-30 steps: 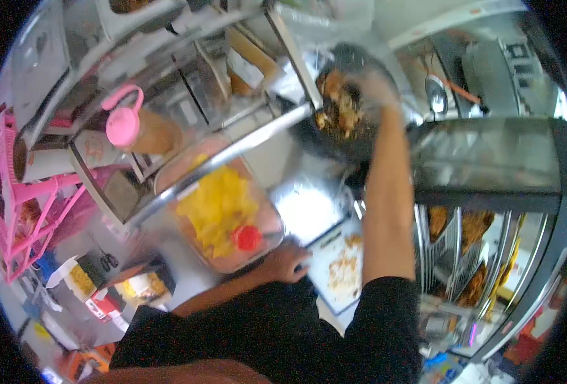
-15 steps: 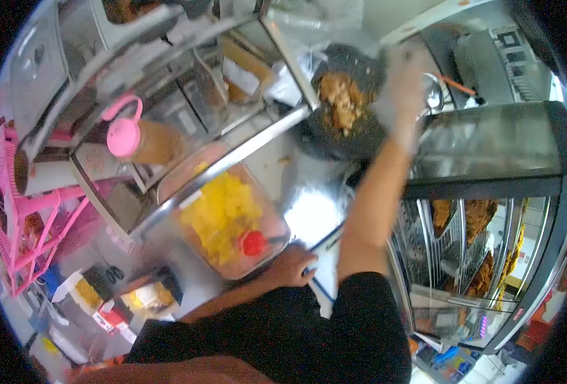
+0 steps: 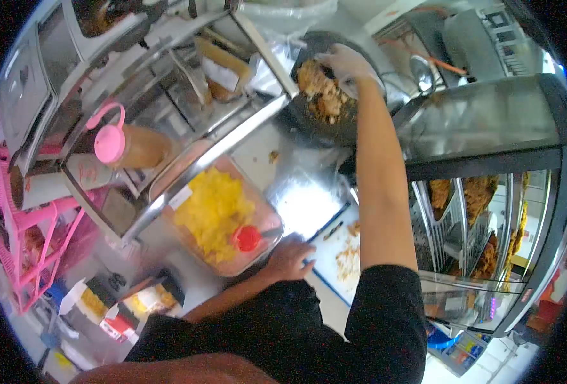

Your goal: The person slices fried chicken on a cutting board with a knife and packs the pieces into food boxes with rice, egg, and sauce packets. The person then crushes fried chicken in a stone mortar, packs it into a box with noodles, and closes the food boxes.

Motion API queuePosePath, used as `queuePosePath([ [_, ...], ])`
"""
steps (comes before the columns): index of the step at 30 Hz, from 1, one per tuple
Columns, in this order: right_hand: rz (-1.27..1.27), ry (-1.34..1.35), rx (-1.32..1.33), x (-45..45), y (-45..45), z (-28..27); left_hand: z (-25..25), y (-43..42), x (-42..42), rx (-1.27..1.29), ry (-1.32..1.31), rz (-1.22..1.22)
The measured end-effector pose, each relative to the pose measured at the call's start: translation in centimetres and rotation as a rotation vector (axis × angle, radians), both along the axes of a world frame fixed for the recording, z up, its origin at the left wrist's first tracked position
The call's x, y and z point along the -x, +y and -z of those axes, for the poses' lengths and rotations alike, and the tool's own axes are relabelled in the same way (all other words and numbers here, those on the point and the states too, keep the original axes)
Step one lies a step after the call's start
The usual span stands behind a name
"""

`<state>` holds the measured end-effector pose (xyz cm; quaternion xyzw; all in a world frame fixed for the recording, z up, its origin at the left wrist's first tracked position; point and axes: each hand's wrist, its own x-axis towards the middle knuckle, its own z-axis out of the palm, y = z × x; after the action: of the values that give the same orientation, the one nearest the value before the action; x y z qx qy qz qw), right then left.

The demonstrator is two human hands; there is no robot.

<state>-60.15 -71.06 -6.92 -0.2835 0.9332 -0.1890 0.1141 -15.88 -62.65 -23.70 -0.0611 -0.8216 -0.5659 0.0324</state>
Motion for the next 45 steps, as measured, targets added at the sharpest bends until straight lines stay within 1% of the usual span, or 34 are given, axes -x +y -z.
queuePosePath([
  [1, 0.113, 0.079, -0.061, 3.7, 0.8, -0.3, 0.0, -0.1, 0.5, -0.005, 0.076, -0.032],
  [2, 0.241, 0.119, -0.134, 6.1, 3.1, 1.0, -0.3, -0.1, 0.4, -0.013, 0.084, -0.038],
  [4, 0.190, 0.241, -0.250, 5.4, 5.9, 2.1, -0.6, -0.3, 0.2, -0.019, 0.084, -0.058],
  [7, 0.131, 0.434, -0.392, 4.7, 7.1, 3.7, -0.6, -0.5, 0.6, -0.012, 0.119, -0.083],
  [9, 0.141, 0.476, -0.500, 3.3, 7.5, 4.7, -0.6, -0.5, 0.3, 0.011, 0.085, -0.040],
  [12, 0.080, 0.488, -0.252, 2.2, 4.0, 6.6, 0.1, 0.3, 0.4, -0.035, 0.156, -0.135],
  [14, -0.011, 0.408, 0.258, 0.4, 1.3, 9.5, 0.0, 0.2, 0.5, -0.031, 0.162, -0.140],
  [16, 0.017, 0.428, -0.027, -1.4, 0.0, 10.6, 0.0, 0.5, 0.2, -0.027, 0.163, -0.129],
  [17, 0.008, 0.440, 0.054, -2.2, 0.5, 11.2, 0.2, 0.5, 0.4, -0.020, 0.171, -0.125],
  [20, 0.156, 0.418, -0.026, -5.9, 2.1, 10.9, 0.3, 0.4, 0.7, 0.002, 0.177, -0.109],
  [23, 0.174, 0.455, 0.015, -7.4, 4.4, 11.0, 0.3, 0.4, 0.9, 0.019, 0.190, -0.101],
  [26, 0.224, 0.439, -0.091, -8.3, 5.9, 10.8, -0.5, 0.3, 0.4, 0.014, 0.160, -0.112],
  [27, 0.241, 0.414, -0.152, -8.4, 6.1, 10.6, -0.3, 0.4, 0.4, 0.009, 0.160, -0.113],
  [30, 0.382, 0.340, -0.054, -8.5, 6.0, 11.8, 0.1, 0.7, 0.6, 0.023, 0.128, -0.091],
  [32, 0.324, 0.330, -0.063, -9.3, 6.3, 10.4, -0.1, 0.8, 0.3, 0.019, 0.093, -0.068],
  [33, 0.349, 0.333, -0.014, -9.3, 6.2, 10.3, 0.0, 0.7, 0.5, 0.063, 0.125, -0.056],
  [34, 0.370, 0.330, 0.038, -9.3, 6.1, 10.5, 0.2, 0.9, 0.9, 0.079, 0.125, -0.033],
  [36, 0.327, 0.290, 0.091, -9.2, 6.4, 10.4, 0.8, 1.0, 0.4, 0.119, 0.090, 0.005],
  [37, 0.335, 0.278, 0.103, -8.9, 6.6, 10.6, 0.0, 1.0, 0.6, 0.099, 0.128, -0.028],
  [39, 0.340, 0.238, 0.125, -8.2, 6.8, 11.4, -0.3, 0.9, 0.6, 0.126, 0.123, -0.017],
  [41, 0.368, 0.141, 0.162, -7.7, 6.9, 11.0, 0.1, 1.0, 0.6, 0.128, 0.132, -0.018],
  [44, 0.619, -0.258, 0.446, -6.6, 6.4, 9.2, 0.6, 1.3, 0.6, 0.128, 0.088, 0.001],
  [45, 0.640, -0.340, 0.582, -7.2, 6.7, 7.9, 0.6, 1.4, 0.6, 0.160, 0.122, -0.012],
])
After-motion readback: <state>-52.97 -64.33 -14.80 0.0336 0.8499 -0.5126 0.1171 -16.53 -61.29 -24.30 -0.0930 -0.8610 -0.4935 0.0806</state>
